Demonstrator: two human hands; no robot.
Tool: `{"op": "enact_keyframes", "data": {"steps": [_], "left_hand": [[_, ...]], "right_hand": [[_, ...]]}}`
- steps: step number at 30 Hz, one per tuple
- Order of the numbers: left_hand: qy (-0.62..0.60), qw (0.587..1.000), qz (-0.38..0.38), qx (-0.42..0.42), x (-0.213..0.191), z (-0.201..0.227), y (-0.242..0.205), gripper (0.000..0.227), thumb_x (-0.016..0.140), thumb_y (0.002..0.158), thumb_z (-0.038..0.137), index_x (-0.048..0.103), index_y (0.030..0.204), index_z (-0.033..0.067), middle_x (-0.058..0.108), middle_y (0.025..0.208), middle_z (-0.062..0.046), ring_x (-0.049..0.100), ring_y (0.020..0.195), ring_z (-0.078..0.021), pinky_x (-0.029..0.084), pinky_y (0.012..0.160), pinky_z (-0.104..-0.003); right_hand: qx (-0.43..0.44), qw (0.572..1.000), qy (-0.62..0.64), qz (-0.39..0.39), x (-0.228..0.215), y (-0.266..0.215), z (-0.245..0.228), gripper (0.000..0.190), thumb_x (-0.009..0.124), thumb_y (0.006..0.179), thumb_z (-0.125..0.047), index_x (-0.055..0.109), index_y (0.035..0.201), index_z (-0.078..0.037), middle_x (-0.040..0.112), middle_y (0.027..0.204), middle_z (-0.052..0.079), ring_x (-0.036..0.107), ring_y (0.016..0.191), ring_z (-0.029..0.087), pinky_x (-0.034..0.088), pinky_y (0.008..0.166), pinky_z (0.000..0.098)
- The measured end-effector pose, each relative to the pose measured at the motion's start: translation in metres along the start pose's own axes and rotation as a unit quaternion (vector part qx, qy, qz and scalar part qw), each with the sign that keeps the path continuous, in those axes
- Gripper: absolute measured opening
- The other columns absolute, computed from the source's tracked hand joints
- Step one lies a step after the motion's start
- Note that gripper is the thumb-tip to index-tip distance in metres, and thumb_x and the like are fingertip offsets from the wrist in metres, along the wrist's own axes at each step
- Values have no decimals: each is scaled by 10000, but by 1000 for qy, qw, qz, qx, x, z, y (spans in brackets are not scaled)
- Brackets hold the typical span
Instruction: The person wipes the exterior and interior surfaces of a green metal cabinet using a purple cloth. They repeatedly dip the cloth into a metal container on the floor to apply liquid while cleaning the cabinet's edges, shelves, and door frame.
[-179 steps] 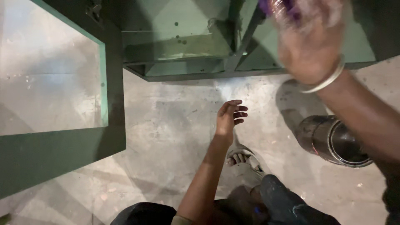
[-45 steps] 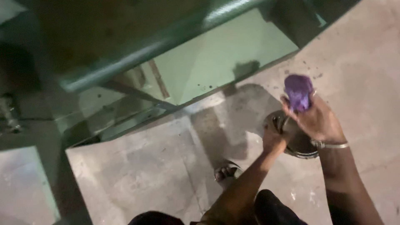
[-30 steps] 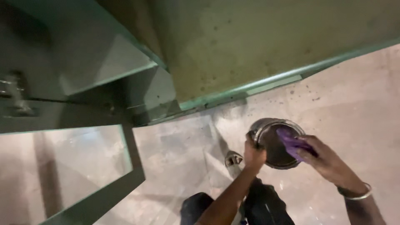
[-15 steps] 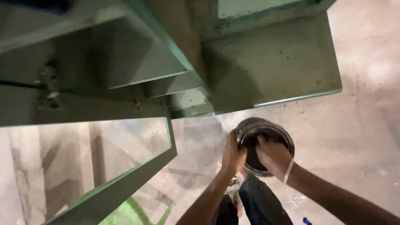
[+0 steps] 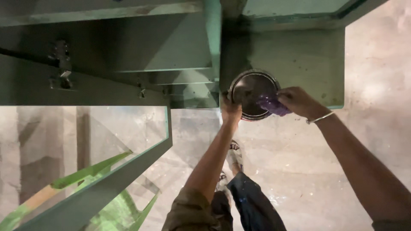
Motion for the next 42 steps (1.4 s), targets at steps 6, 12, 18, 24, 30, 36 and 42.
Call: {"op": "enact_keyframes", "data": {"steps": [6,12,18,24,30,36,42], "left_hand": [[-12,999,-3,-48,37,-30,15,762,665,844,245,363,1541,186,646,1342,-185,631,1188,-393,507,920,-469],[-156,973,-100,-139,28,-22,12,911,629,830,453,173,1602,289,531,1464,-117,609,1240,-343,568,907,-485],[-214,927,-246,-187,-22,-33,-20,908,504,896,722,161,1640,330,281,1669,27,273,1486,-259,328,1089,-575],[-352,889,-275,-97,-106,-14,-105,760,516,994,581,335,1581,134,483,1556,-128,492,1406,-333,394,1113,-559],[-314,925,-199,-82,-241,63,-192,593,565,1010,415,452,1491,88,615,1389,-135,606,1261,-270,469,1036,-454],[-394,913,-104,-35,-331,115,-250,480,564,1016,311,492,1424,70,673,1311,-109,667,1177,-232,511,984,-416],[-459,885,-67,51,-404,161,-301,434,496,1036,271,516,1411,53,686,1285,-122,673,1132,-229,512,974,-407]], "right_hand": [[54,992,35,106,-7,11,25,398,691,984,-281,701,1006,116,702,805,209,693,605,233,604,517,356],[-31,989,21,143,-8,7,38,331,719,935,-203,677,1004,118,685,819,198,679,661,215,600,534,339],[29,985,98,136,-8,13,68,441,672,936,-129,552,1344,-12,675,843,196,649,621,221,563,518,352],[24,959,226,171,-1,-22,83,434,528,1097,-265,565,1393,50,655,1301,131,628,1125,225,492,1031,380],[-11,890,456,22,32,-76,39,468,529,1040,-185,507,1445,47,547,1483,162,541,1320,276,415,1170,399],[-103,889,410,-176,110,-106,-64,543,601,988,-135,467,1490,25,523,1503,159,521,1363,293,423,1182,422],[-343,816,303,-352,206,-191,-245,652,674,937,-84,427,1534,2,498,1523,156,500,1407,309,431,1194,445]]}}
Point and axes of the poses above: each hand's wrist, its own y-axis towards the middle knuckle, its own x-axis out of the palm, z = x × y, the point moved 2 cm from there along y, towards the middle knuckle
